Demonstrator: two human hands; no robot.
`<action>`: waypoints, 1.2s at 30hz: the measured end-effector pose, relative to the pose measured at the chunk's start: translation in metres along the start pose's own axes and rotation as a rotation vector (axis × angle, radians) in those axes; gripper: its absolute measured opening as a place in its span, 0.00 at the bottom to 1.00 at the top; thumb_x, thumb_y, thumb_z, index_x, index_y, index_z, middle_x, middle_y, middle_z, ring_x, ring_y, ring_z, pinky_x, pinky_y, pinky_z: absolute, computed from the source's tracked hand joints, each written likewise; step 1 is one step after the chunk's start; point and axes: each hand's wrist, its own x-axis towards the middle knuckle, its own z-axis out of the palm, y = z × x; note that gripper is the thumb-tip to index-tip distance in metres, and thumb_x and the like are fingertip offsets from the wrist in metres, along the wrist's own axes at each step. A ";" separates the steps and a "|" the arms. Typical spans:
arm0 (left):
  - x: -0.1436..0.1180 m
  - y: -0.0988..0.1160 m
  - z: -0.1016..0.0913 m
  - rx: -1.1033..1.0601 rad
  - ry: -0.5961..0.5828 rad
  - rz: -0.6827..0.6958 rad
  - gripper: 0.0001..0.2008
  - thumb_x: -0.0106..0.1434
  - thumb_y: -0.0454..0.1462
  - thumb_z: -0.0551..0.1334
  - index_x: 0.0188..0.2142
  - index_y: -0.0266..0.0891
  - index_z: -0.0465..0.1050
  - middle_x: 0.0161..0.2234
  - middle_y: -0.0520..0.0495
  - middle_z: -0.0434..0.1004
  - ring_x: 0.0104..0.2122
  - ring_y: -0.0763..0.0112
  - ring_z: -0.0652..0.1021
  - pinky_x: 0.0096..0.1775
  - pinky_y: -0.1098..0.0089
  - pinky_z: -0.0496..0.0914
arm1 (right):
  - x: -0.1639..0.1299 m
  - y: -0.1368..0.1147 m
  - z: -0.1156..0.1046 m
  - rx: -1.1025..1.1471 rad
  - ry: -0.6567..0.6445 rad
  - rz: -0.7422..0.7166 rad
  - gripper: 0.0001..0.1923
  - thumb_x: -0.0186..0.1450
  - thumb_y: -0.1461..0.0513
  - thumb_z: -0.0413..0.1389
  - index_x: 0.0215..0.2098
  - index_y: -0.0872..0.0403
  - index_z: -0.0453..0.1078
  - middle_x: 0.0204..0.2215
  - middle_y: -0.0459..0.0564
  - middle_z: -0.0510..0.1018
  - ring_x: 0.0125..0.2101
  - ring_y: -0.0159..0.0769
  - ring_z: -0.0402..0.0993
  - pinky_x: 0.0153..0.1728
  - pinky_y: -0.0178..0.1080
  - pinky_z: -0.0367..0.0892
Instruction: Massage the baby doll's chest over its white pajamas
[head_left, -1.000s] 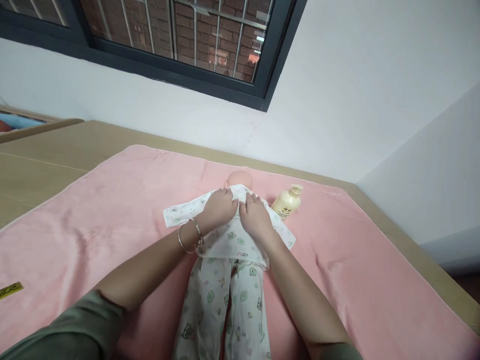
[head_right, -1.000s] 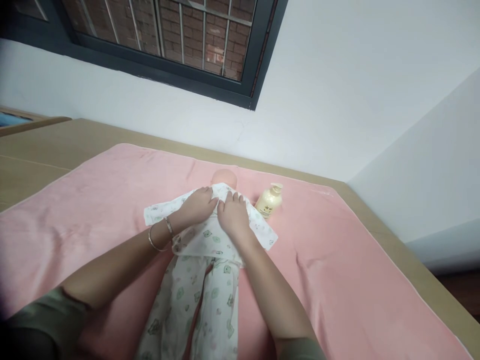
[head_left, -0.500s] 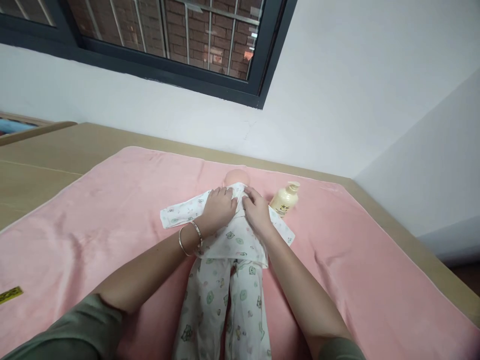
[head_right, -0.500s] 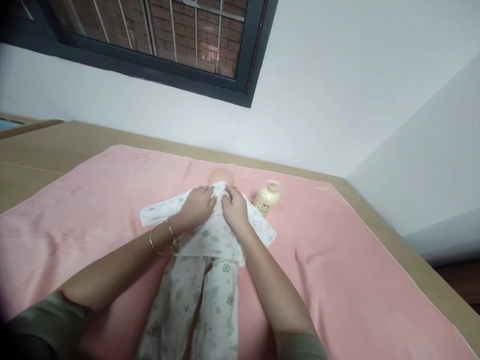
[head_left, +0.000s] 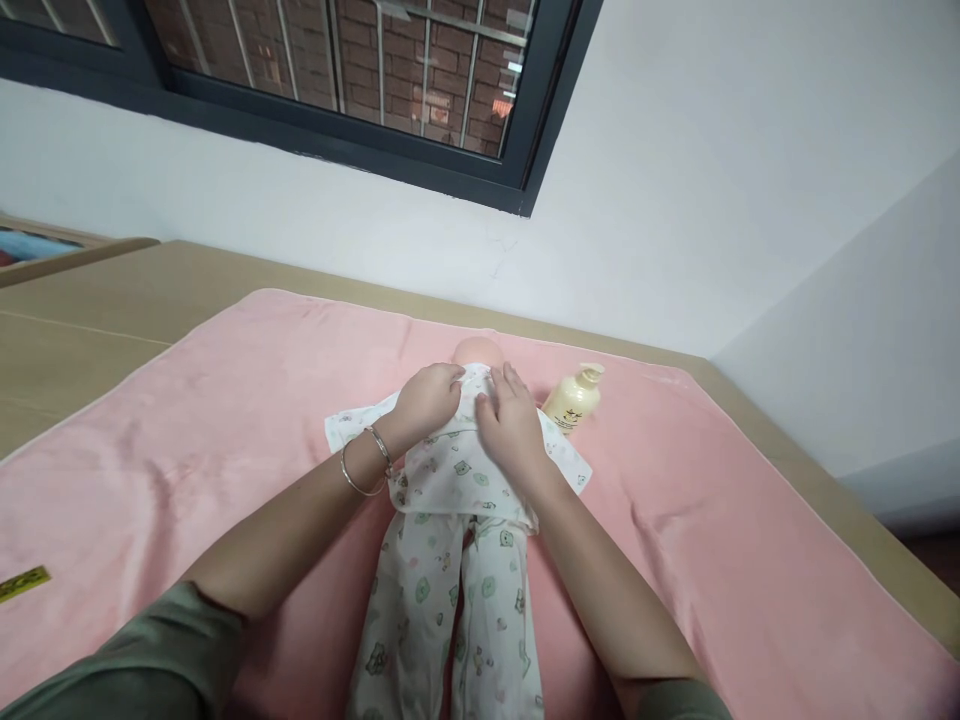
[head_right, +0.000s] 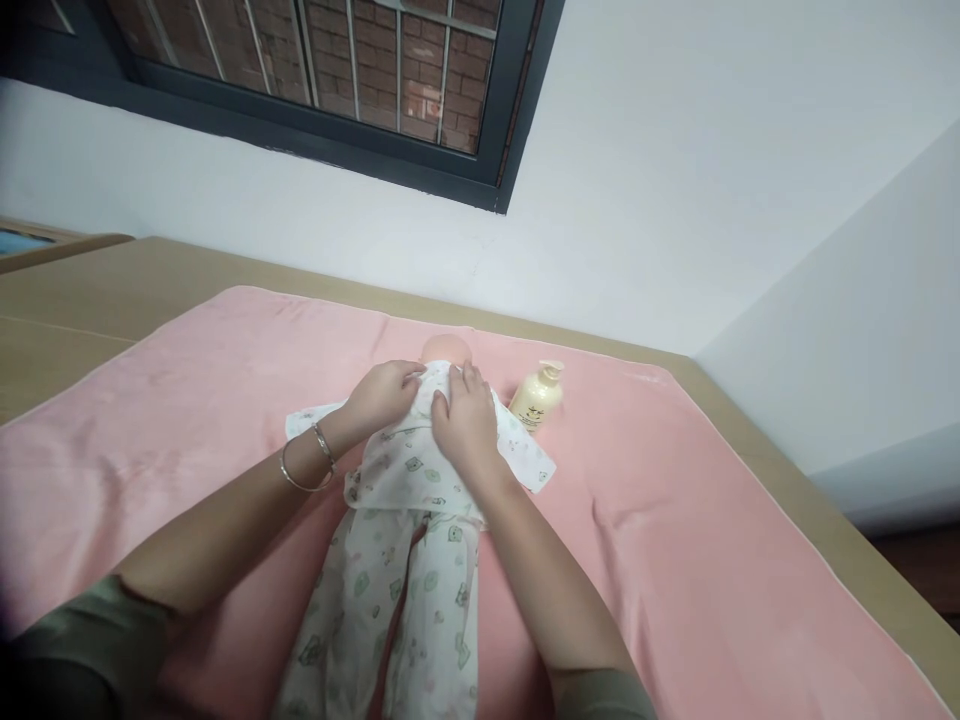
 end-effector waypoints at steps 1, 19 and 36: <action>0.000 0.000 0.000 -0.008 0.010 -0.004 0.20 0.66 0.33 0.52 0.52 0.35 0.77 0.54 0.38 0.81 0.54 0.57 0.79 0.57 0.61 0.71 | 0.000 0.000 0.000 0.004 0.000 -0.010 0.30 0.73 0.58 0.46 0.70 0.62 0.58 0.72 0.62 0.56 0.72 0.49 0.49 0.70 0.51 0.47; -0.014 0.026 -0.001 -0.256 0.123 -0.052 0.20 0.65 0.36 0.56 0.54 0.33 0.76 0.67 0.34 0.66 0.67 0.56 0.67 0.68 0.57 0.60 | 0.001 -0.002 -0.032 0.002 -0.044 -0.176 0.26 0.71 0.58 0.52 0.65 0.56 0.66 0.70 0.60 0.59 0.72 0.49 0.48 0.71 0.58 0.41; 0.047 0.156 0.023 -1.875 -0.293 -0.612 0.33 0.75 0.46 0.41 0.72 0.26 0.43 0.65 0.24 0.63 0.61 0.58 0.75 0.56 0.60 0.75 | 0.012 0.061 -0.104 -0.106 0.029 0.086 0.24 0.70 0.66 0.45 0.61 0.65 0.68 0.65 0.65 0.68 0.68 0.48 0.57 0.67 0.49 0.51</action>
